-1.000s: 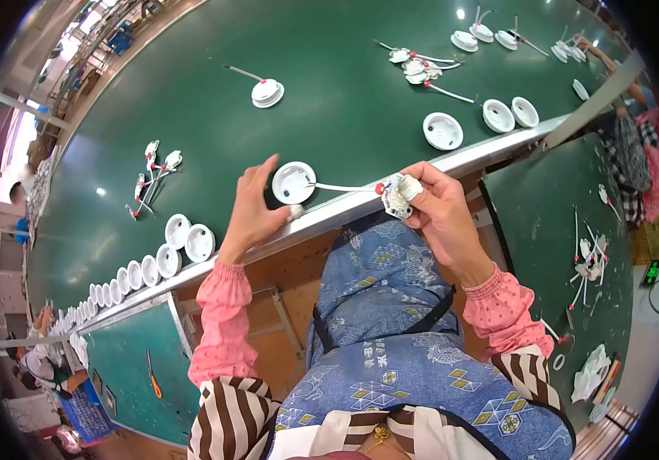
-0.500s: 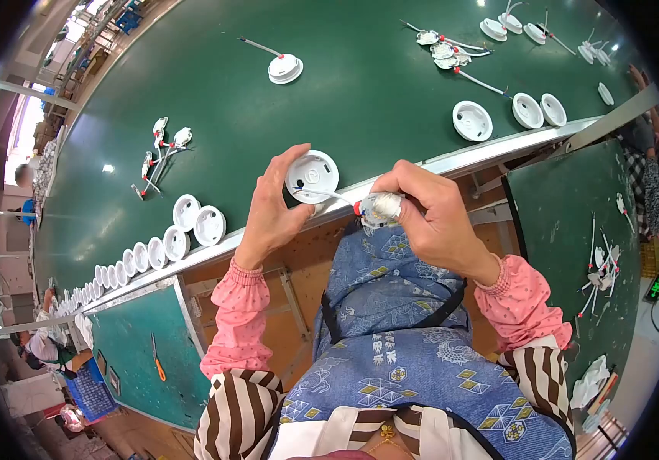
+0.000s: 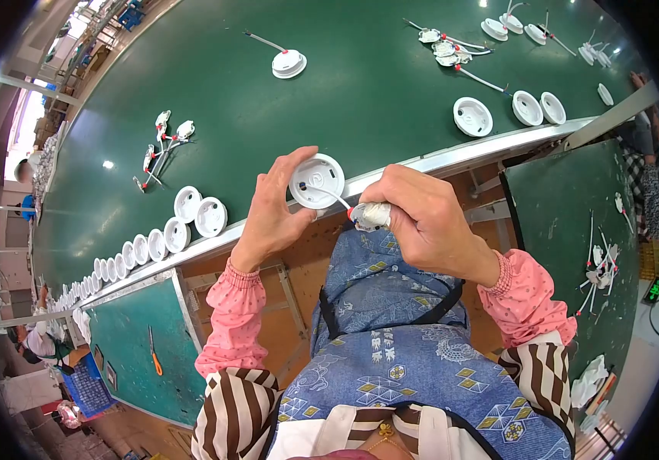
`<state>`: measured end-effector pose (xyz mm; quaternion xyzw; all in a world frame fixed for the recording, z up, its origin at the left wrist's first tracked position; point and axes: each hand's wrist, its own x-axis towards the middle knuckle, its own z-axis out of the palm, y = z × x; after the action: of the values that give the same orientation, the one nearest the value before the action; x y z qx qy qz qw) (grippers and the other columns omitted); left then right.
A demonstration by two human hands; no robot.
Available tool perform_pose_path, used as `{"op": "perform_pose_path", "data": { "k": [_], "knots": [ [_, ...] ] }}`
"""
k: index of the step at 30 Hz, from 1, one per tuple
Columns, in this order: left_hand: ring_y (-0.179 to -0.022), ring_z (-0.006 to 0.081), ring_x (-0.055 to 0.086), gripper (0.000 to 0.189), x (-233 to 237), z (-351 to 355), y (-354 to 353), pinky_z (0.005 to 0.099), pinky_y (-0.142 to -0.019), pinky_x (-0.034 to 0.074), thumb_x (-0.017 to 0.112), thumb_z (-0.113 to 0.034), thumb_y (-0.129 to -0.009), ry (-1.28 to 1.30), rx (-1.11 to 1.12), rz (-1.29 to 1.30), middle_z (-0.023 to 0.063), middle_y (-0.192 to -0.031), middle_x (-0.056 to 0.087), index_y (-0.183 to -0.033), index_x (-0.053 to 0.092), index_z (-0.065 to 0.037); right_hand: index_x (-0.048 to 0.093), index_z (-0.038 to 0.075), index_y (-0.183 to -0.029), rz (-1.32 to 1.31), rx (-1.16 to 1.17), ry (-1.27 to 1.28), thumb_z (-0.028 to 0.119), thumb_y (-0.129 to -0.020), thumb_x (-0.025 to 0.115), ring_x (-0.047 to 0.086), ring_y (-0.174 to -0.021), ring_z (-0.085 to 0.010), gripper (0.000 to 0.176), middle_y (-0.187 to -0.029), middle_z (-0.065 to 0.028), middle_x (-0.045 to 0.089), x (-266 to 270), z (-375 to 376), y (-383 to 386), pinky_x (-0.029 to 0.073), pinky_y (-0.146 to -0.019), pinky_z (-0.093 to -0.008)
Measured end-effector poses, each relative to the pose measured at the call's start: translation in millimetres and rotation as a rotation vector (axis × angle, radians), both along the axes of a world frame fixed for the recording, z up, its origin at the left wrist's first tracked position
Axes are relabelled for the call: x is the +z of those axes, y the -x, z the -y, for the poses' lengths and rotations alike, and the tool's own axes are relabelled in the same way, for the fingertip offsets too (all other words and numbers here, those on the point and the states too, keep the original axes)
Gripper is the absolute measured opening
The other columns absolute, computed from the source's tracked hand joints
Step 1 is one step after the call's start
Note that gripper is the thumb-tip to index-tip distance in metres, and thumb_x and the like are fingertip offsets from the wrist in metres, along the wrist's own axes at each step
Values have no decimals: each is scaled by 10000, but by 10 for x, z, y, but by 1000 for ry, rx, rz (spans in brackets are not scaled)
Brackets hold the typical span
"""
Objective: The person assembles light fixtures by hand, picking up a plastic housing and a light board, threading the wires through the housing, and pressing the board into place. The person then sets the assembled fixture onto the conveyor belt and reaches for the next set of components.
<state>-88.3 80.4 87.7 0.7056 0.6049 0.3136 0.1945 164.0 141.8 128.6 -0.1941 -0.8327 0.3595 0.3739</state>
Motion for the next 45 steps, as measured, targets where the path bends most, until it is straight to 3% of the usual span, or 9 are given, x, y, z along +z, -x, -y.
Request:
{"op": "perform_pose_path", "data": {
  "k": [10, 16, 19, 23, 32, 35, 38, 41, 45],
  "knots": [
    [-1213, 291, 564, 797, 53, 45, 14, 388, -1012, 386, 692, -33, -665, -7, 31, 3, 107, -1328, 580, -1433, 497, -119, 636, 0, -944, 78, 29, -254, -144, -667, 623, 597, -742, -337, 313, -818, -130, 568, 28, 88, 16, 489, -621, -420],
    [-1168, 310, 574, 784, 120, 87, -97, 389, -1011, 406, 711, -26, -665, -44, -26, -14, 114, -1288, 589, -1418, 504, -102, 624, 2, -947, 57, 25, -257, -128, -695, 614, 613, -756, -359, 283, -825, -151, 586, -17, 61, 148, 494, -641, -442],
    [-1097, 331, 592, 734, 183, 142, -239, 412, -906, 429, 731, -23, -705, -132, -71, 29, 141, -1194, 587, -1396, 492, -84, 613, 0, -944, 59, -89, -140, -116, -728, 605, 620, -762, -376, 245, -841, -163, 600, -69, 40, 238, 494, -652, -461],
    [-1082, 341, 580, 767, 274, 255, -402, 395, -940, 492, 732, 20, -647, -28, -41, 228, 170, -1156, 567, -1375, 496, -26, 601, -2, -941, 46, -175, -137, -107, -751, 603, 622, -760, -380, 217, -845, -161, 596, -110, 113, 324, 491, -652, -468],
    [-1093, 349, 575, 773, 198, 322, -614, 397, -933, 498, 716, 68, -665, -63, -51, 267, 172, -1197, 563, -1397, 486, -25, 587, 4, -938, 107, -94, -157, -89, -743, 617, 621, -774, -379, 218, -846, -158, 593, -106, 208, 248, 493, -656, -470],
    [-1039, 401, 596, 765, 182, 300, -627, 437, -847, 525, 681, 102, -700, -183, -103, 237, 195, -1189, 528, -1417, 454, -35, 583, 5, -928, 107, -122, -181, -79, -739, 622, 620, -790, -380, 211, -847, -156, 594, -141, 210, 239, 497, -660, -469],
    [-1071, 381, 597, 815, 137, 306, -635, 426, -863, 527, 680, 127, -689, -223, -105, 240, 198, -1199, 539, -1449, 438, -36, 582, 5, -923, 120, -141, -212, -71, -734, 626, 621, -805, -379, 209, -853, -154, 600, -162, 240, 227, 499, -662, -469],
    [-1183, 285, 610, 839, 151, 374, -628, 375, -977, 535, 694, 120, -696, -31, -57, 353, 147, -1279, 562, -1476, 429, -37, 587, 8, -921, 124, -120, -188, -65, -729, 627, 622, -811, -377, 210, -857, -153, 605, -146, 247, 205, 502, -667, -470],
    [-1239, 238, 615, 874, 82, 444, -568, 369, -995, 538, 684, 130, -735, 188, -73, 760, 150, -1366, 542, -1525, 362, -57, 603, 15, -929, 117, -61, -111, -74, -727, 606, 626, -806, -381, 221, -853, -158, 611, -133, 228, 136, 508, -682, -475]
  ]
}}
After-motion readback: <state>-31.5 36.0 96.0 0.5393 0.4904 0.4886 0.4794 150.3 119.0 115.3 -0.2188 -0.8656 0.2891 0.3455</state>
